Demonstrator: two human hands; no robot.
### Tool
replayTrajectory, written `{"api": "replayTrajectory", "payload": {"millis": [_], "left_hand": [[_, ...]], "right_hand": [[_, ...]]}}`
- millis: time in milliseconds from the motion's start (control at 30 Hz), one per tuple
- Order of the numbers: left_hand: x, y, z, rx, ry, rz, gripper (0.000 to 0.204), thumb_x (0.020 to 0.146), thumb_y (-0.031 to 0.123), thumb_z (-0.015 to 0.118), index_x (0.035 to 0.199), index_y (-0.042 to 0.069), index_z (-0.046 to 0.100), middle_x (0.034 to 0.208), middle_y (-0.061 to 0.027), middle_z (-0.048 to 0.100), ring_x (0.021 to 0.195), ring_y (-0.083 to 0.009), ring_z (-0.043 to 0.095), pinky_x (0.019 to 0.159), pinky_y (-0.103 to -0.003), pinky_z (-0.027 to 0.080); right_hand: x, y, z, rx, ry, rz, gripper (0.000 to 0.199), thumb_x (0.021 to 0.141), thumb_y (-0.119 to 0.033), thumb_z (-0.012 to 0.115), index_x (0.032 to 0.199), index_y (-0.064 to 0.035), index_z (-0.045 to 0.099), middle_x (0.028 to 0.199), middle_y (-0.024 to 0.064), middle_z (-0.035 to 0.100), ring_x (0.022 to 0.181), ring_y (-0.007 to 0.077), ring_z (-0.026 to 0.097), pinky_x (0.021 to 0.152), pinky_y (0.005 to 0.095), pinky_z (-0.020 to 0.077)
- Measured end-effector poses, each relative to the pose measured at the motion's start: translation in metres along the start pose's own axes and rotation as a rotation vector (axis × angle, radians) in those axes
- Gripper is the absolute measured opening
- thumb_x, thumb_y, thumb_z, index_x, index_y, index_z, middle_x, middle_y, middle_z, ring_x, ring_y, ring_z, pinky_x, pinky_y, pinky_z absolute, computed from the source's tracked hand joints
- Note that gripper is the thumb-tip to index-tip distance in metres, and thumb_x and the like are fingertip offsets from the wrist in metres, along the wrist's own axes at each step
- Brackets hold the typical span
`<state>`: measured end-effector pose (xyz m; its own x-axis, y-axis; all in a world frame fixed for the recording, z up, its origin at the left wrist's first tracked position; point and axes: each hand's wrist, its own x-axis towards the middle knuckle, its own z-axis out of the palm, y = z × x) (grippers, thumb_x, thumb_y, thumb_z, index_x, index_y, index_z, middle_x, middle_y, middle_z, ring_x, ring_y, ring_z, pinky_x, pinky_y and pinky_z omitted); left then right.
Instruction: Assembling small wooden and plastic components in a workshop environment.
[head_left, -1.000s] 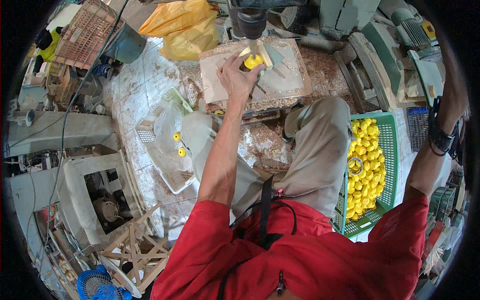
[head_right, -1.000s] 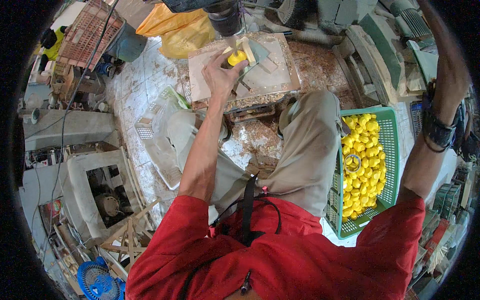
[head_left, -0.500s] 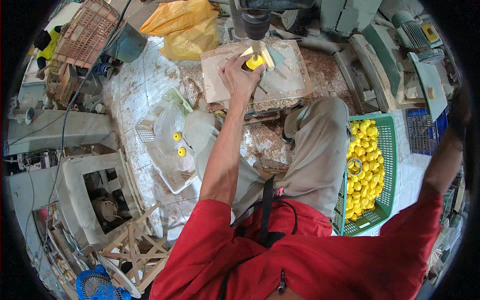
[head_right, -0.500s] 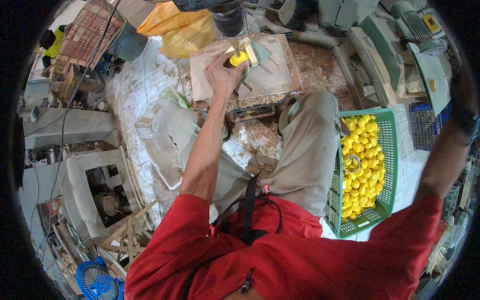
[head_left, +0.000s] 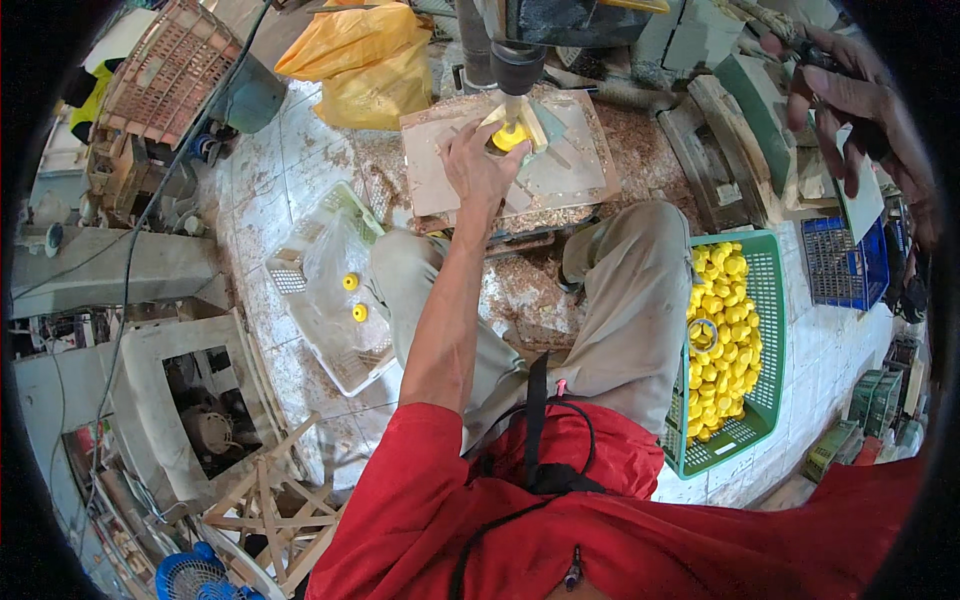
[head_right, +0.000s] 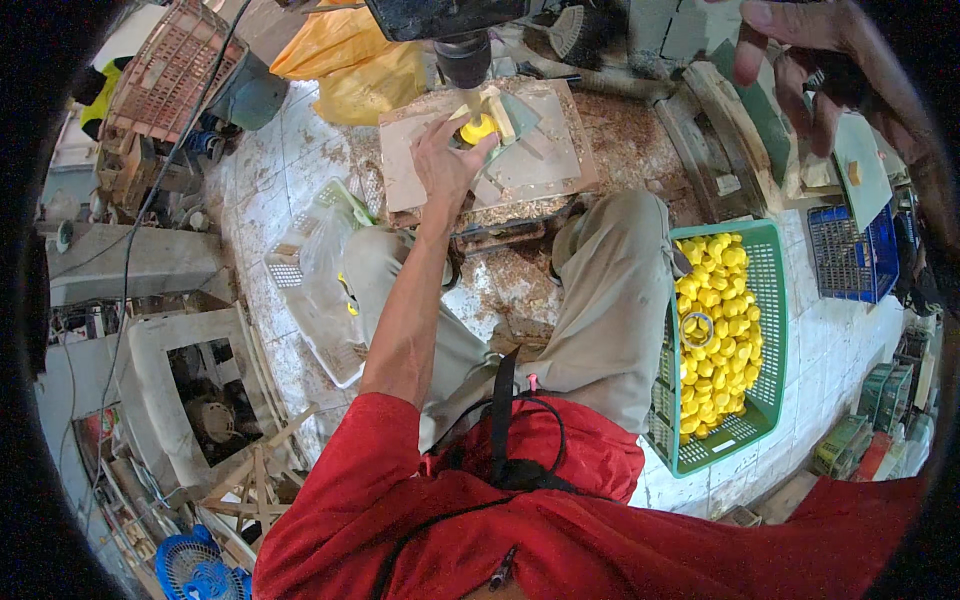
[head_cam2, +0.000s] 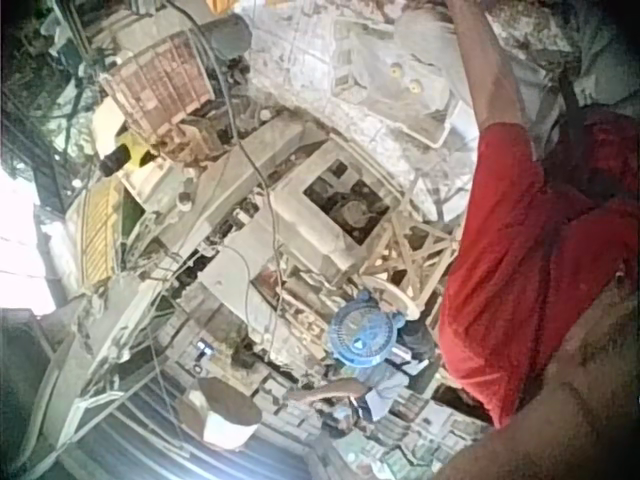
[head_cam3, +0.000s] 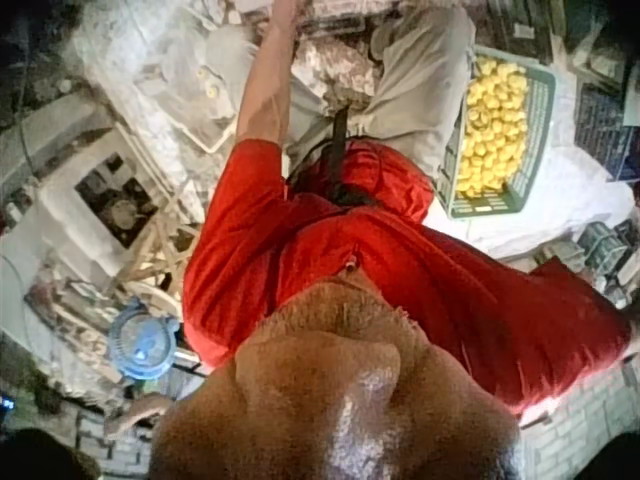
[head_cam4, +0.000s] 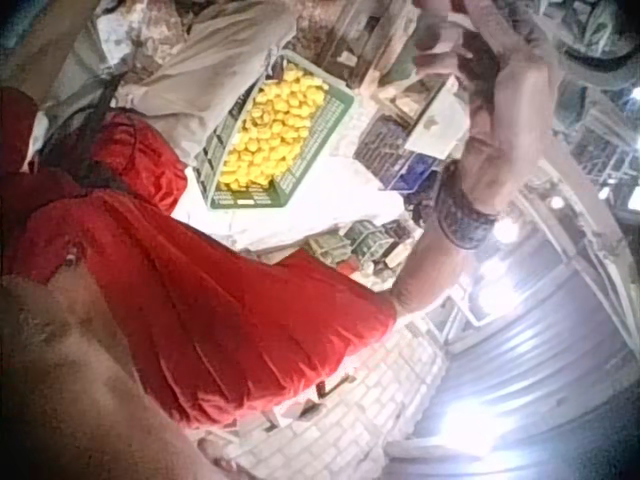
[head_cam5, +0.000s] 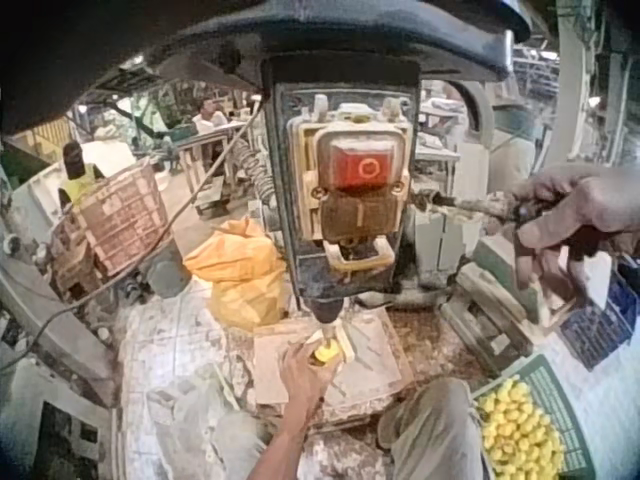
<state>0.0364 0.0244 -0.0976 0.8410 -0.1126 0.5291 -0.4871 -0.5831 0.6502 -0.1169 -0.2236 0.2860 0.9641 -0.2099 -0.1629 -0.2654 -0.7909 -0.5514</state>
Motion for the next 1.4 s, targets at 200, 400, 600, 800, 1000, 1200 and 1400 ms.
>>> {"api": "replayTrajectory", "payload": {"millis": [200, 400, 600, 800, 1000, 1200, 1400], "left_hand": [[0.002, 0.007, -0.004, 0.015, -0.051, -0.089, 0.048, 0.061, 0.040, 0.086, 0.100, 0.014, 0.077, 0.114, -0.0093, 0.069, 0.107, -0.0256, 0.061, 0.096, -0.044, 0.035], [0.001, 0.007, -0.003, -0.013, -0.045, -0.085, 0.051, 0.061, 0.043, 0.086, 0.101, 0.013, 0.076, 0.114, -0.0097, 0.069, 0.107, -0.0267, 0.061, 0.095, -0.044, 0.035], [-0.001, 0.009, -0.005, 0.004, 0.012, -0.033, 0.052, 0.062, 0.043, 0.086, 0.101, 0.011, 0.076, 0.115, -0.0126, 0.068, 0.107, -0.0280, 0.062, 0.095, -0.044, 0.035], [0.000, 0.010, -0.008, 0.017, -0.029, -0.040, 0.054, 0.063, 0.043, 0.086, 0.104, 0.009, 0.075, 0.112, -0.0138, 0.068, 0.104, -0.0281, 0.062, 0.094, -0.043, 0.035], [0.000, 0.013, -0.011, 0.026, -0.044, -0.050, 0.055, 0.065, 0.044, 0.086, 0.106, 0.008, 0.075, 0.114, -0.0145, 0.068, 0.107, -0.0290, 0.062, 0.096, -0.042, 0.038], [0.002, 0.016, -0.013, -0.014, -0.043, -0.055, 0.053, 0.063, 0.040, 0.086, 0.103, 0.007, 0.075, 0.110, -0.0122, 0.069, 0.105, -0.0256, 0.061, 0.096, -0.040, 0.034], [0.002, 0.017, -0.014, -0.009, -0.079, -0.080, 0.054, 0.065, 0.042, 0.085, 0.107, 0.008, 0.074, 0.116, -0.0141, 0.068, 0.111, -0.0294, 0.061, 0.098, -0.043, 0.036]], "right_hand": [[-0.009, 0.006, 0.016, 0.064, 0.040, 0.082, 0.045, 0.097, -0.029, 0.061, 0.133, -0.0033, 0.052, 0.061, -0.0004, 0.056, 0.034, 0.0039, 0.043, 0.030, 0.0184, 0.0330], [-0.015, 0.014, 0.041, 0.208, 0.000, -0.041, 0.036, 0.101, -0.020, 0.055, 0.135, -0.0092, 0.054, 0.057, -0.0058, 0.048, 0.035, 0.0016, 0.035, 0.032, 0.0181, 0.0274], [-0.024, 0.022, 0.078, 0.302, 0.133, -0.129, 0.034, 0.100, -0.017, 0.056, 0.133, -0.0084, 0.056, 0.061, -0.0052, 0.045, 0.041, 0.0015, 0.033, 0.037, 0.0203, 0.0244], [-0.015, 0.036, 0.111, 0.250, 0.307, -0.157, 0.040, 0.094, -0.019, 0.064, 0.131, -0.0049, 0.057, 0.068, -0.0005, 0.052, 0.051, 0.0051, 0.046, 0.044, 0.0241, 0.0344], [-0.005, 0.057, 0.123, 0.209, 0.270, -0.261, 0.040, 0.093, -0.014, 0.061, 0.130, 0.0020, 0.054, 0.069, 0.0019, 0.053, 0.053, 0.0082, 0.048, 0.047, 0.0258, 0.0371], [0.010, 0.065, 0.152, 0.138, 0.425, -0.385, 0.033, 0.092, -0.012, 0.061, 0.121, 0.0035, 0.054, 0.066, 0.0064, 0.052, 0.053, 0.0132, 0.050, 0.050, 0.0296, 0.0402], [0.026, 0.091, 0.175, 0.128, 0.476, -0.388, 0.029, 0.090, -0.012, 0.062, 0.113, 0.0034, 0.054, 0.067, 0.0154, 0.051, 0.057, 0.0264, 0.051, 0.055, 0.0370, 0.0432]]}}
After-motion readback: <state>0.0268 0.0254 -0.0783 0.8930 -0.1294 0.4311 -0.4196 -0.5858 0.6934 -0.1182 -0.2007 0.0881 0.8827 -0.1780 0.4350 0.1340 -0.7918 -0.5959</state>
